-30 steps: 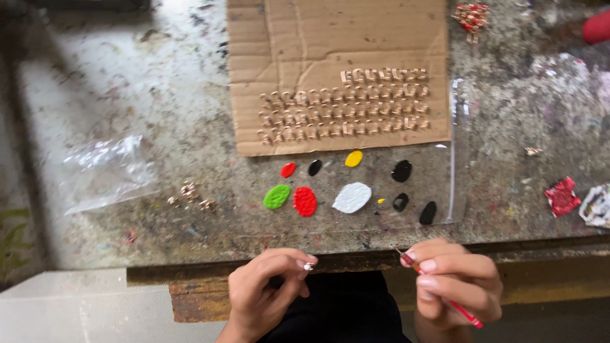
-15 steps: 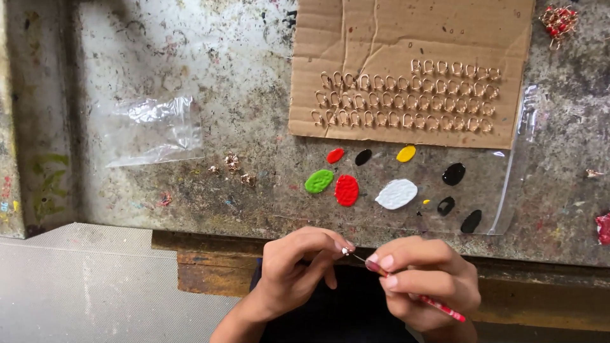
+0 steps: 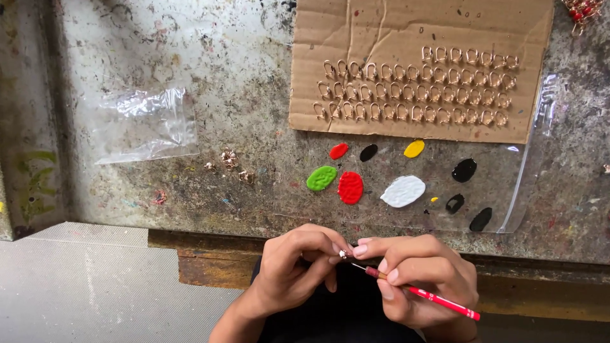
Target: Applying paint to small metal jewelry components using a fine-tipped brush.
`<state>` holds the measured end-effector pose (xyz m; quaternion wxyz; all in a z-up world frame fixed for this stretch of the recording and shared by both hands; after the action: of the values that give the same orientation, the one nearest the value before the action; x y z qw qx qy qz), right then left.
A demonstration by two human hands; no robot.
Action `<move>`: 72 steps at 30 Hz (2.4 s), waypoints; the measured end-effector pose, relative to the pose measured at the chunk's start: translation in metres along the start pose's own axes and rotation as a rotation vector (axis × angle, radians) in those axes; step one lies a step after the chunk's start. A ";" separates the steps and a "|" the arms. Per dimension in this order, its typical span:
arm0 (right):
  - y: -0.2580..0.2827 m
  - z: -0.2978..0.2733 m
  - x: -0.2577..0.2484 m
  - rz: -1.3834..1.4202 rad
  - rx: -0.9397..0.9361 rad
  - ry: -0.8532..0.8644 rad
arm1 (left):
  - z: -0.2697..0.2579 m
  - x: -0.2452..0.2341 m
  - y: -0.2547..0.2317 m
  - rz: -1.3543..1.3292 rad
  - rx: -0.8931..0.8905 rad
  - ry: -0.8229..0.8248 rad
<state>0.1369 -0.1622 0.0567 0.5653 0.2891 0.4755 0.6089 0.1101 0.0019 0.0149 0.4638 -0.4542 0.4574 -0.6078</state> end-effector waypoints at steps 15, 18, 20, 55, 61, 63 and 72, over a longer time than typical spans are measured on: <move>-0.003 -0.005 -0.004 0.046 0.028 0.071 | 0.005 0.004 -0.008 0.158 0.076 -0.023; -0.002 -0.004 -0.004 0.005 -0.004 0.059 | 0.004 0.004 -0.005 0.137 0.046 -0.033; -0.001 -0.003 -0.004 0.014 -0.057 0.047 | 0.003 0.003 -0.007 0.115 0.078 -0.063; 0.004 -0.002 0.002 -0.108 -0.084 0.167 | -0.006 0.003 -0.001 0.001 0.149 -0.008; 0.006 -0.004 0.008 -0.161 -0.216 0.219 | -0.001 0.004 -0.008 0.049 0.178 -0.010; 0.003 -0.007 0.007 -0.156 -0.193 0.204 | 0.001 0.005 -0.009 0.067 0.167 0.001; 0.009 -0.010 0.010 -0.147 -0.314 0.282 | -0.001 0.004 -0.007 0.128 0.150 0.002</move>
<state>0.1225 -0.1543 0.0589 0.5742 0.0743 0.4687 0.6671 0.1072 -0.0014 0.0218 0.5339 -0.3872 0.4390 -0.6101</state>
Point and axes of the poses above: each hand's wrist, its own z-axis towards the middle knuckle, its own x-axis out of the palm, y = z × x, the point moved 8 cm from there along z, towards the middle knuckle
